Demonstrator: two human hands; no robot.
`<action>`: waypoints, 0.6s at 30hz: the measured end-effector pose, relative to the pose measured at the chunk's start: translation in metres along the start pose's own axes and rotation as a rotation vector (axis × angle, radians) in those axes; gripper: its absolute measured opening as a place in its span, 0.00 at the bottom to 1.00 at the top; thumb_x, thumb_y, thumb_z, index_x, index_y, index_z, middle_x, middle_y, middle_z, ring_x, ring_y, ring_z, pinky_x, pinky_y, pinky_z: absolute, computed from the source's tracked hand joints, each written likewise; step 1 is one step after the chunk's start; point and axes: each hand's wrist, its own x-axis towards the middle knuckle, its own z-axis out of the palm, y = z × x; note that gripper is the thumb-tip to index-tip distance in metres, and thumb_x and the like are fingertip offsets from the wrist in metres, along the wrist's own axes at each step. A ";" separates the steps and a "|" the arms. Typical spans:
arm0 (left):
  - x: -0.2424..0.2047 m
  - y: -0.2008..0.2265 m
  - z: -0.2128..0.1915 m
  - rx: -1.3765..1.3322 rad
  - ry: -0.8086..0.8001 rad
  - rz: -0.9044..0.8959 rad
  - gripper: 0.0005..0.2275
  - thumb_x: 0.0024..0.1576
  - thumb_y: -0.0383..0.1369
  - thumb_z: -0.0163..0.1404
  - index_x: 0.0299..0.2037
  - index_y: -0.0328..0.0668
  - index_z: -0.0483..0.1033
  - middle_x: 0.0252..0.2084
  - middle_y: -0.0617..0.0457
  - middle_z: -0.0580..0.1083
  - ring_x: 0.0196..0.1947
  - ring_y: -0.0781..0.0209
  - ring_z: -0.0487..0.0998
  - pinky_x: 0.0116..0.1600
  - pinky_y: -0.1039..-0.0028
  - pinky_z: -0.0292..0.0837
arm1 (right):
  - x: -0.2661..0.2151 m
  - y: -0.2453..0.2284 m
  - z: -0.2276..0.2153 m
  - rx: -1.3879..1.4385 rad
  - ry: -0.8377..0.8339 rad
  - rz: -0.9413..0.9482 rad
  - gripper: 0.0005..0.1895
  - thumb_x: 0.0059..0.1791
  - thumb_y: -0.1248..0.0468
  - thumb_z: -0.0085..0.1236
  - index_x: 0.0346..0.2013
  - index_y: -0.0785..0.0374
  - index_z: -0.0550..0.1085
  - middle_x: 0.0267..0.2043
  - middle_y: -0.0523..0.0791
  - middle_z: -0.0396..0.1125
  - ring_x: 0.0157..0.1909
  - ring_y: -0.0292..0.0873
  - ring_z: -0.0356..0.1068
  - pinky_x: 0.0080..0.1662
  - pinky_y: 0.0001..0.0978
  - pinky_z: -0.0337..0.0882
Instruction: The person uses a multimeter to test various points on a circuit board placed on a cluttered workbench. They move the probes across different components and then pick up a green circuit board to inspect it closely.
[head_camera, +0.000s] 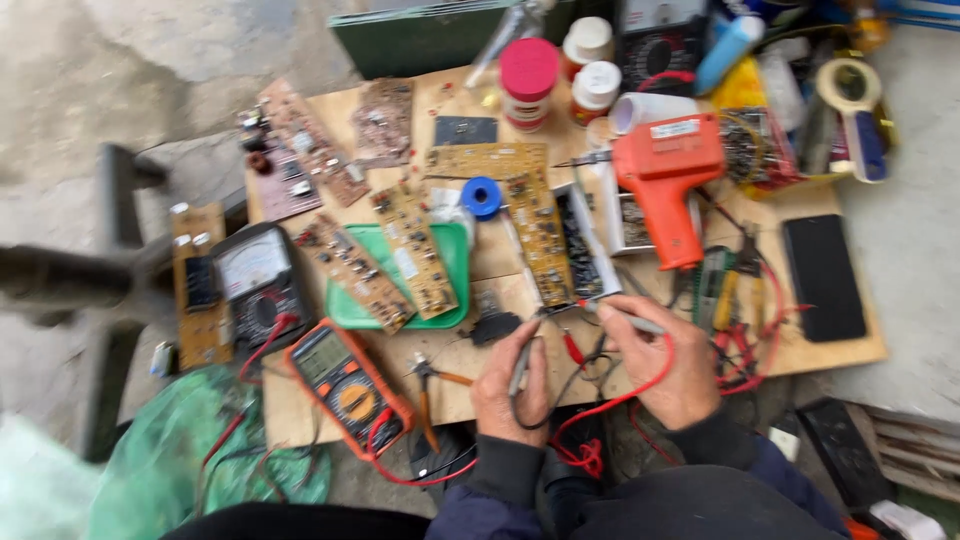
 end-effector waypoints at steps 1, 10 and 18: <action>-0.003 -0.001 0.005 0.020 0.027 -0.003 0.13 0.60 0.26 0.57 0.53 0.42 0.86 0.45 0.51 0.87 0.40 0.61 0.88 0.47 0.74 0.82 | -0.001 0.003 -0.007 0.013 -0.029 -0.010 0.12 0.54 0.64 0.64 0.50 0.64 0.85 0.32 0.43 0.80 0.30 0.36 0.79 0.34 0.26 0.75; 0.001 0.026 -0.009 -0.050 0.009 0.037 0.12 0.62 0.24 0.54 0.53 0.36 0.84 0.47 0.46 0.84 0.41 0.53 0.85 0.49 0.69 0.81 | -0.004 -0.008 -0.003 0.006 -0.059 0.045 0.11 0.61 0.73 0.59 0.55 0.78 0.81 0.42 0.53 0.77 0.38 0.45 0.76 0.42 0.33 0.74; 0.000 0.024 -0.008 -0.046 -0.018 -0.013 0.12 0.63 0.25 0.53 0.55 0.37 0.83 0.48 0.45 0.84 0.41 0.53 0.85 0.48 0.68 0.81 | -0.001 -0.008 -0.002 -0.055 -0.097 0.071 0.12 0.61 0.72 0.59 0.58 0.79 0.80 0.44 0.57 0.78 0.40 0.49 0.78 0.42 0.37 0.76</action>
